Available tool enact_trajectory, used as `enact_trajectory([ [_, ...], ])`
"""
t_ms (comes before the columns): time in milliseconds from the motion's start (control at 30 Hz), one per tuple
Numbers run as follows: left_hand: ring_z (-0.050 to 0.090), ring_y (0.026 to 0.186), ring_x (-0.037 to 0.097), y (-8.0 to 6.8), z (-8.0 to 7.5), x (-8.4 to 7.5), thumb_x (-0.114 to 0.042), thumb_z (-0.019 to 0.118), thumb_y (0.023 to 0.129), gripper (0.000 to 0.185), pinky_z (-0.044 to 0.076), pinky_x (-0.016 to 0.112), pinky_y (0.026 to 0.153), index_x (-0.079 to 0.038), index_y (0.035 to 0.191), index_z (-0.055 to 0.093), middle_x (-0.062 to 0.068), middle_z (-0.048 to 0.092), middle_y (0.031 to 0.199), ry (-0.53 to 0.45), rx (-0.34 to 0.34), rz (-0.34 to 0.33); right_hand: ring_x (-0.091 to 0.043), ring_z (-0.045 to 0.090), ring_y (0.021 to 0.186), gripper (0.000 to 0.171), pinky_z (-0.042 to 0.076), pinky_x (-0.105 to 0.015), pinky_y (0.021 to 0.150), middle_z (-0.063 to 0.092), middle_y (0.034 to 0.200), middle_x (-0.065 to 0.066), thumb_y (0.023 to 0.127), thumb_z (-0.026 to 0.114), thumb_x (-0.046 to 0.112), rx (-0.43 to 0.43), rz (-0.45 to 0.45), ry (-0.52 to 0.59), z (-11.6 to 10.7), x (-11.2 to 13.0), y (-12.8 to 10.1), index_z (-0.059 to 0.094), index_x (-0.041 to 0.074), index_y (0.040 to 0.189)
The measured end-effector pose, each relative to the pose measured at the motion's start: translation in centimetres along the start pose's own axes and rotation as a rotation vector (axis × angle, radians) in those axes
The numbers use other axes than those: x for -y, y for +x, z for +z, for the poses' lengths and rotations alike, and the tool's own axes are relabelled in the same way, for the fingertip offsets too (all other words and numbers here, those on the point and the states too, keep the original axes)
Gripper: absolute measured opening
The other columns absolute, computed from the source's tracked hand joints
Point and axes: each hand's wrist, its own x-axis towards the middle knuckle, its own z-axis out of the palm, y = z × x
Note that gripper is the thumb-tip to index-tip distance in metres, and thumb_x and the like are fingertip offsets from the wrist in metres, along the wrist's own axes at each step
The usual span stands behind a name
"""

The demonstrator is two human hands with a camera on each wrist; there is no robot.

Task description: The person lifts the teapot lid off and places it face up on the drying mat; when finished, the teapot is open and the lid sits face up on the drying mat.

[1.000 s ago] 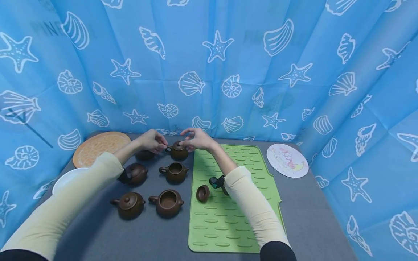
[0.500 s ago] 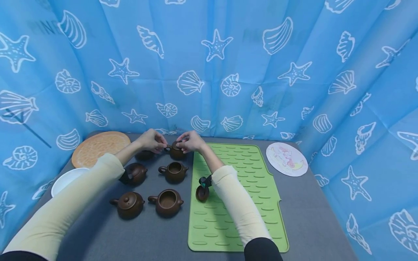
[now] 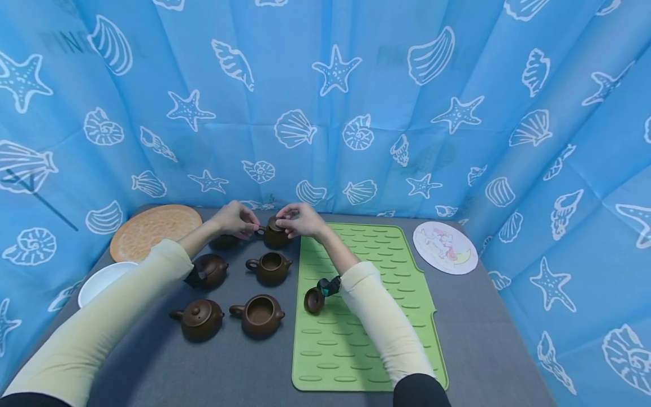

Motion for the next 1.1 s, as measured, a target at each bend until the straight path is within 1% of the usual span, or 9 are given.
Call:
enact_trajectory([
  [167, 0.079, 0.097, 0.033, -0.1, 0.0, 0.1, -0.006, 0.07, 0.105, 0.016, 0.069, 0.043, 0.085, 0.005, 0.115, 0.077, 0.029, 0.077, 0.117, 0.012, -0.005, 0.008, -0.022, 0.073, 0.083, 0.025, 0.062, -0.065, 0.096, 0.069, 0.13, -0.015, 0.105, 0.073, 0.015, 0.007, -0.031, 0.016, -1.2, 0.6, -1.7, 0.072, 0.004, 0.128],
  [333, 0.078, 0.096, 0.032, -0.1, 0.1, 0.1, -0.006, 0.07, 0.105, 0.016, 0.069, 0.043, 0.084, 0.006, 0.114, 0.077, 0.029, 0.077, 0.116, 0.008, -0.009, 0.012, -0.017, 0.072, 0.09, 0.025, 0.066, -0.054, 0.089, 0.066, 0.135, -0.016, 0.107, 0.069, 0.014, 0.031, -0.069, -0.003, -2.7, 1.5, -3.9, 0.068, 0.003, 0.13],
  [533, 0.078, 0.093, 0.029, -0.1, 0.2, 0.1, -0.006, 0.071, 0.105, 0.015, 0.069, 0.04, 0.082, 0.005, 0.113, 0.077, 0.028, 0.077, 0.115, 0.008, -0.013, 0.018, -0.017, 0.072, 0.088, 0.025, 0.067, -0.04, 0.078, 0.065, 0.138, -0.02, 0.109, 0.065, 0.011, 0.055, -0.109, -0.035, -4.5, 1.9, -6.9, 0.064, 0.001, 0.132],
  [700, 0.078, 0.092, 0.027, -0.1, 0.2, 0.1, -0.006, 0.071, 0.104, 0.014, 0.069, 0.038, 0.08, 0.004, 0.112, 0.077, 0.028, 0.078, 0.116, 0.013, -0.011, 0.019, -0.016, 0.071, 0.086, 0.025, 0.066, -0.036, 0.074, 0.061, 0.141, -0.022, 0.111, 0.061, 0.011, 0.085, -0.113, -0.021, -5.8, 1.8, -9.7, 0.061, 0.001, 0.134],
  [800, 0.078, 0.093, 0.028, -0.1, 0.2, 0.1, -0.005, 0.071, 0.104, 0.014, 0.069, 0.039, 0.081, 0.004, 0.112, 0.077, 0.028, 0.077, 0.116, 0.015, -0.006, 0.022, -0.021, 0.072, 0.086, 0.027, 0.066, -0.038, 0.074, 0.06, 0.14, -0.023, 0.111, 0.061, 0.013, 0.098, -0.11, -0.005, -6.5, 1.4, -11.3, 0.059, 0.001, 0.136],
  [900, 0.078, 0.093, 0.028, -0.2, 0.2, 0.1, -0.005, 0.071, 0.104, 0.013, 0.069, 0.039, 0.082, 0.004, 0.112, 0.077, 0.026, 0.078, 0.114, 0.018, -0.008, 0.019, -0.027, 0.074, 0.091, 0.037, 0.067, -0.046, 0.077, 0.058, 0.145, -0.025, 0.112, 0.06, 0.014, 0.114, -0.114, 0.02, -7.1, 1.0, -12.9, 0.055, 0.003, 0.146],
  [967, 0.078, 0.094, 0.03, -0.2, 0.2, 0.0, -0.005, 0.071, 0.104, 0.014, 0.069, 0.04, 0.082, 0.004, 0.112, 0.077, 0.026, 0.078, 0.114, 0.021, -0.01, 0.015, -0.028, 0.076, 0.094, 0.045, 0.067, -0.052, 0.083, 0.054, 0.15, -0.027, 0.112, 0.058, 0.013, 0.129, -0.118, 0.051, -7.4, 0.7, -13.9, 0.05, 0.004, 0.155],
  [1033, 0.078, 0.098, 0.034, -0.3, 0.2, -0.1, -0.005, 0.07, 0.104, 0.014, 0.069, 0.042, 0.084, 0.004, 0.113, 0.077, 0.026, 0.077, 0.114, 0.019, -0.009, 0.01, -0.025, 0.077, 0.097, 0.051, 0.066, -0.053, 0.091, 0.048, 0.158, -0.025, 0.112, 0.057, 0.013, 0.142, -0.111, 0.089, -7.8, 0.2, -14.9, 0.046, 0.006, 0.161],
  [1100, 0.078, 0.102, 0.038, -0.3, 0.2, -0.2, -0.005, 0.07, 0.104, 0.015, 0.069, 0.044, 0.087, 0.004, 0.114, 0.077, 0.028, 0.077, 0.117, 0.017, -0.008, 0.005, -0.022, 0.078, 0.099, 0.052, 0.065, -0.051, 0.098, 0.044, 0.16, -0.025, 0.112, 0.057, 0.012, 0.148, -0.093, 0.127, -8.2, -0.3, -15.9, 0.044, 0.005, 0.163],
])
